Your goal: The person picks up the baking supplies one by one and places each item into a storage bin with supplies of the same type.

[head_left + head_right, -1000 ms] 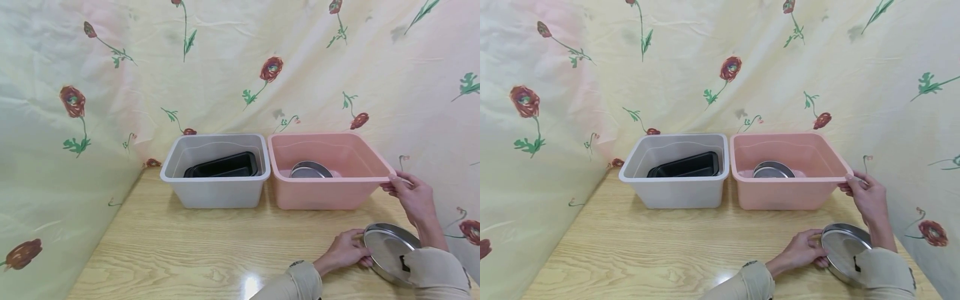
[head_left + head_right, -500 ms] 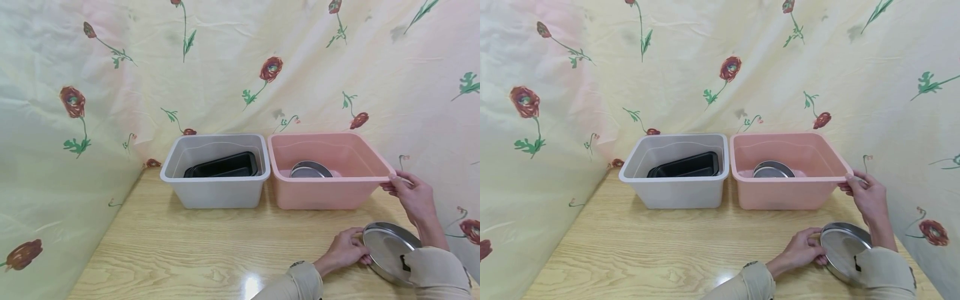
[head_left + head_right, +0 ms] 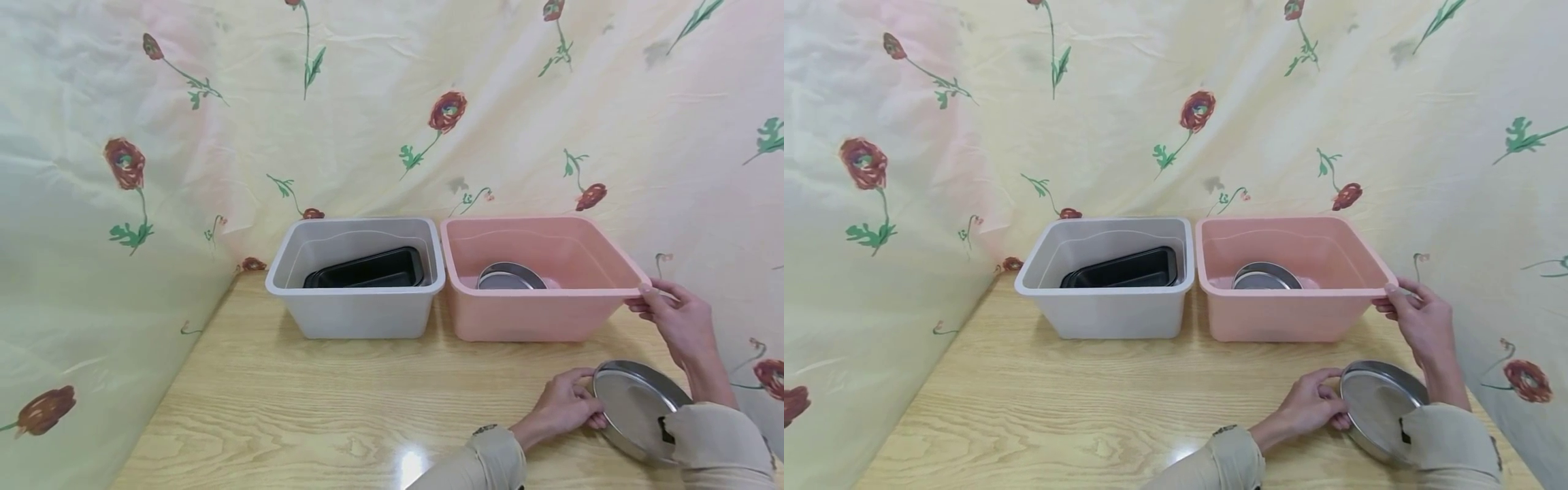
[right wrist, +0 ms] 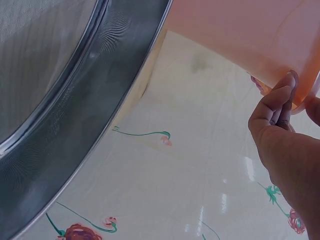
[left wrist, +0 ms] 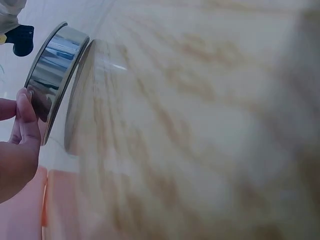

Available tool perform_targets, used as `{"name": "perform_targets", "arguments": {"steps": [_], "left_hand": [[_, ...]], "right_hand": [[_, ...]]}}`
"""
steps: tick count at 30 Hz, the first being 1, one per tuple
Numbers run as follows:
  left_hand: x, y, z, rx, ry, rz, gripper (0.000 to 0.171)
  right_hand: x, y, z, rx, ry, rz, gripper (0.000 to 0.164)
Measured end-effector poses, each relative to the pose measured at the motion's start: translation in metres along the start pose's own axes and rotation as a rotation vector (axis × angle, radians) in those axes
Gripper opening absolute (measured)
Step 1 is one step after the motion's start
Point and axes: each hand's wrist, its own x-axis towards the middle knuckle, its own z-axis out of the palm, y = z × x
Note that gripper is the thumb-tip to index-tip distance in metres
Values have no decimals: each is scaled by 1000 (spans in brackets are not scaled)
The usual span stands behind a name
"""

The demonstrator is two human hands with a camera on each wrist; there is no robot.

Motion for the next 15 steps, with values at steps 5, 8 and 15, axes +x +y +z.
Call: {"name": "perform_targets", "arguments": {"steps": [5,8,15], "left_hand": [[-1,1,-5,-8,-5,14,55],[-2,2,-9,-5,-9,21,56],[-2,4,-21,-24,-10,33,52]], "right_hand": [[1,1,-1,62,-16,-16,17],[1,2,-1,77,-22,-14,21],[1,-1,1,28,-5,27,16]]}}
